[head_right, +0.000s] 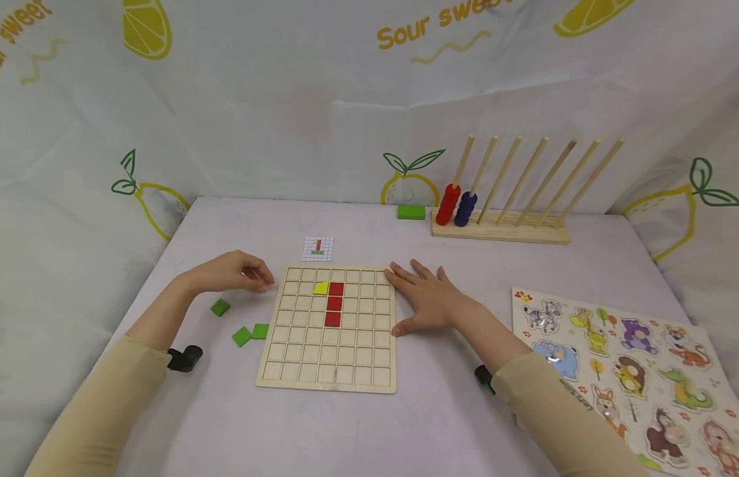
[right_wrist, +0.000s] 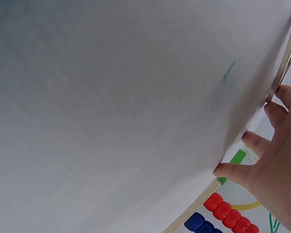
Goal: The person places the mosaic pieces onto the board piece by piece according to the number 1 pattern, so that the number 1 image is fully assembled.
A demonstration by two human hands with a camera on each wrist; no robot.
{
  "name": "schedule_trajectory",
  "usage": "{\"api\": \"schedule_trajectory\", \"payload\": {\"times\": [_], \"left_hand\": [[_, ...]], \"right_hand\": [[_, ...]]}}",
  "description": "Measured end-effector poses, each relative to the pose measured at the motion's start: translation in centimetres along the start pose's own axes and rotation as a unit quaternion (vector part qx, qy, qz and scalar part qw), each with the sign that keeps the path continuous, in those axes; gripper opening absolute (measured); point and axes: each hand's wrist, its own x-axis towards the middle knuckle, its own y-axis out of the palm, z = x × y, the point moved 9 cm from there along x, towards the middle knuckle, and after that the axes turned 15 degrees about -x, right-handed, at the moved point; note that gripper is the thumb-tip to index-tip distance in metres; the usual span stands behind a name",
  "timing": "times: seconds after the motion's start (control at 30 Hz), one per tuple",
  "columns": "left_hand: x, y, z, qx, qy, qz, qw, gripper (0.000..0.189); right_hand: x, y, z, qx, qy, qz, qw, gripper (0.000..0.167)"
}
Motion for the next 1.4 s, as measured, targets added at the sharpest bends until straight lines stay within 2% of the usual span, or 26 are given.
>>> {"api": "schedule_trajectory", "payload": {"times": [0.1, 0.3, 0.43, 0.63, 0.9, 1.13, 1.4], "left_hand": [[-0.9, -0.7, 1.2, -0.007, -0.018, 0.013, 0.9997, 0.028], [-2.7, -1.8, 3.1, -0.003, -0.024, 0.036, 0.9991, 0.040], [-3.8, -2.4, 4.2, -0.007, -0.034, 0.040, 0.9986, 0.042], [-4.8, -3.2, 5.4, -0.009, -0.027, 0.042, 0.9987, 0.038], [-5.2, -3.6, 6.5, -0.023, -0.043, 0.038, 0.9980, 0.039], [-5.0, -3.3, 6.3, -0.035, -0.045, 0.032, 0.9979, 0.038], [-4.8, -3.2, 6.7, -0.018, -0.056, 0.021, 0.9980, 0.034]], "right_hand": [[0.0, 0.0, 0.0, 0.002, 0.001, 0.001, 1.0000, 0.112], [0.0, 0.1, 0.0, 0.004, 0.004, 0.003, 1.0000, 0.111], [0.0, 0.2, 0.0, 0.005, 0.004, 0.004, 1.0000, 0.111], [0.0, 0.2, 0.0, 0.007, 0.002, 0.005, 1.0000, 0.110], [0.0, 0.0, 0.1, 0.008, 0.001, 0.006, 0.9999, 0.111], [0.1, 0.1, 0.0, 0.002, 0.005, 0.006, 1.0000, 0.112], [0.1, 0.1, 0.1, 0.005, 0.004, 0.004, 1.0000, 0.113]]}}
